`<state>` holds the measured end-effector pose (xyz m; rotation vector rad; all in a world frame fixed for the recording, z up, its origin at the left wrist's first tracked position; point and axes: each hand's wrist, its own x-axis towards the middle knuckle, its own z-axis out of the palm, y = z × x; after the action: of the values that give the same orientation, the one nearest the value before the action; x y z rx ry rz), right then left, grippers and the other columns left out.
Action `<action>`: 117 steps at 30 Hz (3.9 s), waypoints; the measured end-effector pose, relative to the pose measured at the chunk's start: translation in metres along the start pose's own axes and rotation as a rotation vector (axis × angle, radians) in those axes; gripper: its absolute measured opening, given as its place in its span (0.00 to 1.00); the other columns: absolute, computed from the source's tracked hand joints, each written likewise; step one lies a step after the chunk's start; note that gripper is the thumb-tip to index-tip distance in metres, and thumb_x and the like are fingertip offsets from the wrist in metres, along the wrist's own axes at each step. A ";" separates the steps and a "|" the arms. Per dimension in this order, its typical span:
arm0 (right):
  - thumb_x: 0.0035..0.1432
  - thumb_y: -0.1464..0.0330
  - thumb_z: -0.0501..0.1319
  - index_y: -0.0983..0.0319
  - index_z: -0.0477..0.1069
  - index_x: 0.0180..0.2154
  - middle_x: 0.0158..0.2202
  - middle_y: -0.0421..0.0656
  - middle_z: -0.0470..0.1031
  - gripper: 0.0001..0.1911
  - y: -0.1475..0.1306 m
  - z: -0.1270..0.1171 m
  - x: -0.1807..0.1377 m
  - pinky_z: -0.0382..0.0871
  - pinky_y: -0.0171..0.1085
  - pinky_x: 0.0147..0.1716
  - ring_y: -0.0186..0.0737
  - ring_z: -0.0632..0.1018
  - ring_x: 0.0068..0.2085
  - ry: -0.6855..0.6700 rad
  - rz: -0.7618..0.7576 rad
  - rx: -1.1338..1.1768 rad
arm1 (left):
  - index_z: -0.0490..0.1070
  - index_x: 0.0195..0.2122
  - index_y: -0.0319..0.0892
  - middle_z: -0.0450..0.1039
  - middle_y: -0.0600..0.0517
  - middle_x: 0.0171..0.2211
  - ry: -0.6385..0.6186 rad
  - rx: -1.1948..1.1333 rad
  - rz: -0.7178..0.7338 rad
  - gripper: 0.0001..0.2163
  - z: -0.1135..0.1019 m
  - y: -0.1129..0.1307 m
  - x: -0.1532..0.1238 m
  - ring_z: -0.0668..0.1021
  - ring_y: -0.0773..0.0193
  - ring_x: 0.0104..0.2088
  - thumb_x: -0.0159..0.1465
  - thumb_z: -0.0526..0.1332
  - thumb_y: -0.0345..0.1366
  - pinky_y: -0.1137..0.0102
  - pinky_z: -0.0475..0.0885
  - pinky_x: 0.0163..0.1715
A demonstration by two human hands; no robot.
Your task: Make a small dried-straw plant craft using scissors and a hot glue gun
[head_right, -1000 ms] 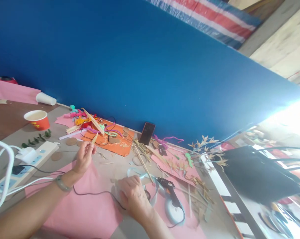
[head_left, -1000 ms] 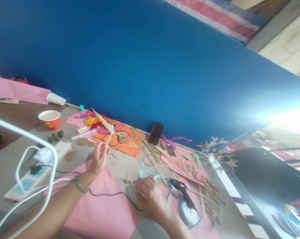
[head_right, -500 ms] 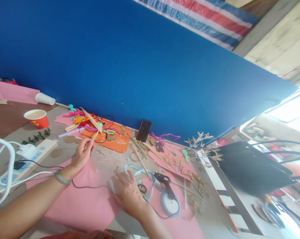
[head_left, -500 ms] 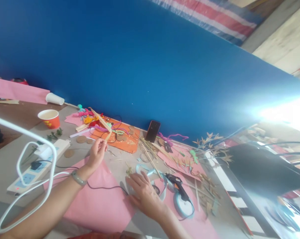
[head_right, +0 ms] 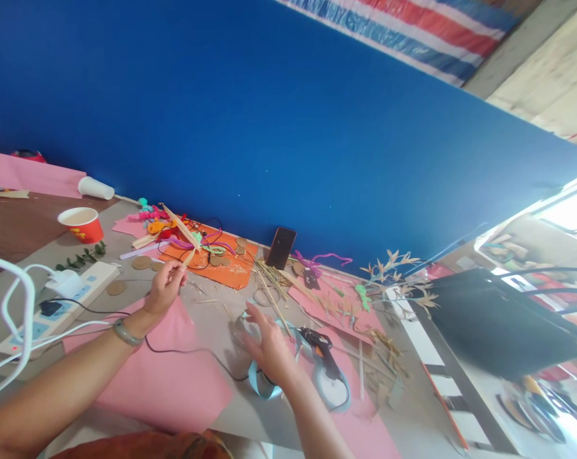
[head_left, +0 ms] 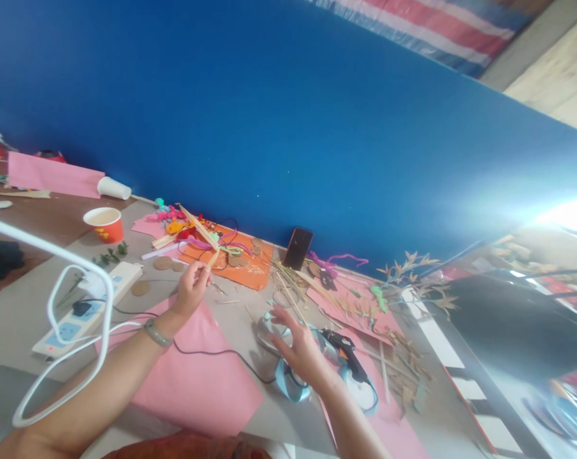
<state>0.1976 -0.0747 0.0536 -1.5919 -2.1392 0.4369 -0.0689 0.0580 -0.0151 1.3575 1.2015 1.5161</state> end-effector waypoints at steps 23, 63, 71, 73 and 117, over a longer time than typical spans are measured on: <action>0.45 0.73 0.60 0.61 0.65 0.30 0.22 0.33 0.63 0.07 -0.016 0.030 0.085 0.61 0.30 0.23 0.28 0.65 0.23 -0.057 0.130 0.674 | 0.65 0.34 0.42 0.68 0.56 0.22 -0.043 0.007 -0.018 0.09 -0.001 -0.002 0.004 0.72 0.68 0.23 0.63 0.57 0.43 0.74 0.68 0.24; 0.59 0.54 0.56 0.59 0.59 0.20 0.15 0.35 0.61 0.22 -0.048 -0.030 0.083 0.59 0.32 0.21 0.31 0.63 0.19 0.208 0.221 0.595 | 0.63 0.31 0.42 0.70 0.54 0.26 -0.225 -0.266 -0.170 0.11 0.005 0.013 0.003 0.68 0.72 0.20 0.61 0.58 0.45 0.76 0.62 0.20; 0.60 0.49 0.55 0.63 0.70 0.30 0.28 0.44 0.76 0.23 -0.059 -0.010 0.088 0.74 0.41 0.39 0.40 0.78 0.32 -0.019 0.193 0.845 | 0.65 0.35 0.42 0.75 0.48 0.32 -0.839 -0.586 -0.559 0.15 0.005 0.048 -0.019 0.73 0.68 0.23 0.58 0.63 0.49 0.74 0.62 0.20; 0.60 0.50 0.54 0.63 0.71 0.32 0.31 0.45 0.77 0.23 -0.059 -0.008 0.088 0.74 0.43 0.41 0.40 0.79 0.34 -0.047 0.197 0.878 | 0.65 0.35 0.41 0.75 0.47 0.33 -0.938 -0.637 -0.553 0.14 0.006 0.051 -0.023 0.76 0.66 0.27 0.60 0.62 0.47 0.71 0.67 0.27; 0.58 0.69 0.57 0.61 0.76 0.28 0.29 0.45 0.79 0.10 0.009 0.062 0.176 0.50 0.45 0.56 0.42 0.75 0.36 -0.152 -0.289 -0.583 | 0.69 0.31 0.39 0.70 0.53 0.26 -1.244 -0.439 -0.498 0.14 0.003 0.053 -0.025 0.71 0.70 0.27 0.57 0.66 0.44 0.73 0.63 0.29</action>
<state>0.1294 0.0969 0.0234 -1.5148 -2.7320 -0.1875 -0.0596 0.0204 0.0289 1.2003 0.3073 0.3349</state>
